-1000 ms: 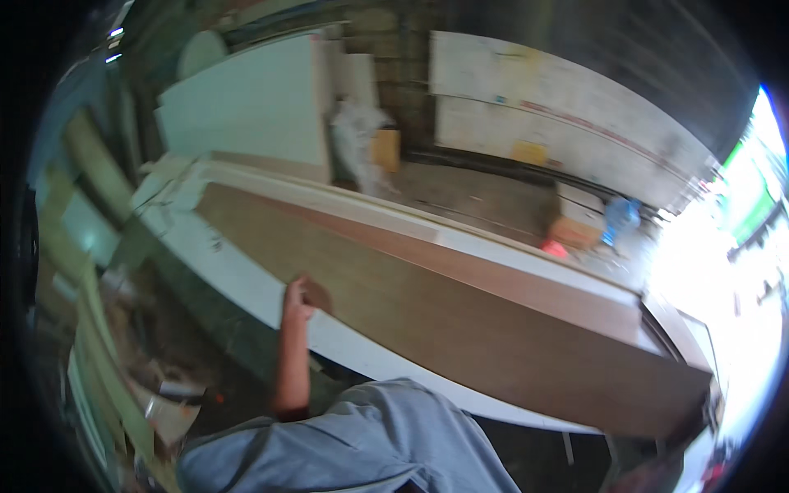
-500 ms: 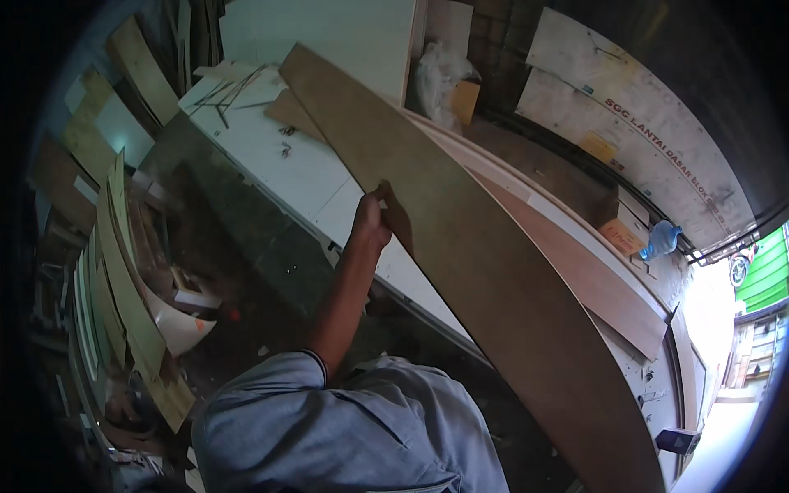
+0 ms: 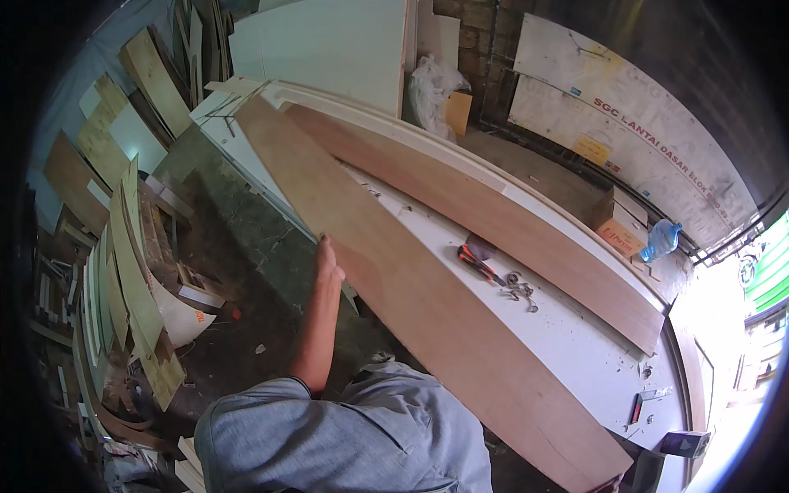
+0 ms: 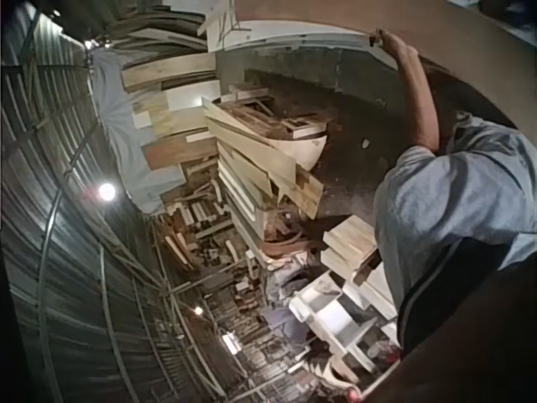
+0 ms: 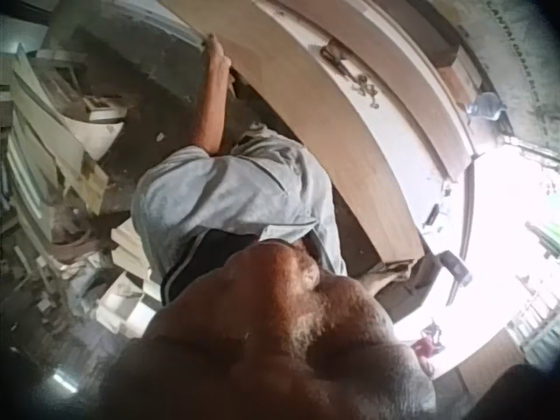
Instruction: The person marks a wood plank using a square and a small metal tool to scribe lines across the surface.
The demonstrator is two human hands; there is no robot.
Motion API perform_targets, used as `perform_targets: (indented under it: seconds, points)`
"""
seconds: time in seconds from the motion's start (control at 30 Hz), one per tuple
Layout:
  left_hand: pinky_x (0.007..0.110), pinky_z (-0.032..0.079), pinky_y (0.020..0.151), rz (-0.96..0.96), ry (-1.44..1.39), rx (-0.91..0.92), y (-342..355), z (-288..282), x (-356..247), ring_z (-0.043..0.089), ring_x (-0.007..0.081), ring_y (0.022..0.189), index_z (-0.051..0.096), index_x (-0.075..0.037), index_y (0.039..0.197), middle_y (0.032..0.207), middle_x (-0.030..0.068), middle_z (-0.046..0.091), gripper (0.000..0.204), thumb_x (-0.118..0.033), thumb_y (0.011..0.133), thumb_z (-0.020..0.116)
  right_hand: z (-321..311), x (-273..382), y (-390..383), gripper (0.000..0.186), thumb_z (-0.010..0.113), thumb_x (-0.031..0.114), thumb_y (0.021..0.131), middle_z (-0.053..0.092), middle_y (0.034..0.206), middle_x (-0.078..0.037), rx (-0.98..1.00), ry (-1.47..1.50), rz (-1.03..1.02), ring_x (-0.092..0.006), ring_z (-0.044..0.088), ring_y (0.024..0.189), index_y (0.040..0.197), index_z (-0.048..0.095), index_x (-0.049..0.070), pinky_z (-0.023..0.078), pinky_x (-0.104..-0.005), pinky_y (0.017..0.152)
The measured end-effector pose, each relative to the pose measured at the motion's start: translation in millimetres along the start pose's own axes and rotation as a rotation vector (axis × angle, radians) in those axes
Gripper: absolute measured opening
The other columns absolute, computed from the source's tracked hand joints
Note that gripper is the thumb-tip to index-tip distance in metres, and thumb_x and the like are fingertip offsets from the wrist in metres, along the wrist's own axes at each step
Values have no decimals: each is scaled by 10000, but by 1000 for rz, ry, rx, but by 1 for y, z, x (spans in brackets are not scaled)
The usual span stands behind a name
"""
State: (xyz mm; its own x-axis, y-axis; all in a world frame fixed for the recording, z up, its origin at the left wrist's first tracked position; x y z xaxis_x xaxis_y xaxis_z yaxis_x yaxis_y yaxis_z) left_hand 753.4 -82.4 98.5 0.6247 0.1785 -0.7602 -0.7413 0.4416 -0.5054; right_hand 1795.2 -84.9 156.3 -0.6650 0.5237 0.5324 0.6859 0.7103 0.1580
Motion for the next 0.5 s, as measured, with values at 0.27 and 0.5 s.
perform_targets:
  seconds: [0.27, 0.5]
  points:
    - [554, 414, 1129, 78, 35, -104, 11, -61, 92, 522, 346, 1348, 461, -83, 1502, 1492, 144, 530, 646, -543, 1074, 313, 8, -119, 72, 349, 584, 327, 1040, 720, 1108, -70, 303, 438, -165, -258, 666, 1023, 1227, 697, 55, 549, -411, 850]
    - [558, 389, 988, -309, 453, -25, 27, -79, 158, 546, 355, 1203, 565, -18, 1359, 1364, 203, 574, 543, -384, 1029, 335, 25, -107, 61, 639, 526, 667, 906, 745, 1175, -124, -37, -261, 211, -303, 708, 1082, 1209, 746, 150, 533, -467, 914]
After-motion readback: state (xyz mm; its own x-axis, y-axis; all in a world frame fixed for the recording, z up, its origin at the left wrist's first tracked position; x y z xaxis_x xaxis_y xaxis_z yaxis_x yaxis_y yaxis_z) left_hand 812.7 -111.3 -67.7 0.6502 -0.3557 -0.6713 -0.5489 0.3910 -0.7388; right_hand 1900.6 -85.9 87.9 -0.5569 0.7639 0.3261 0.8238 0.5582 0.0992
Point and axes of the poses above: each hand's wrist, its own y-axis towards the middle knuckle, its own z-axis out of the palm, x = y × z, the point moved 8 cm from there along y, towards the middle knuckle
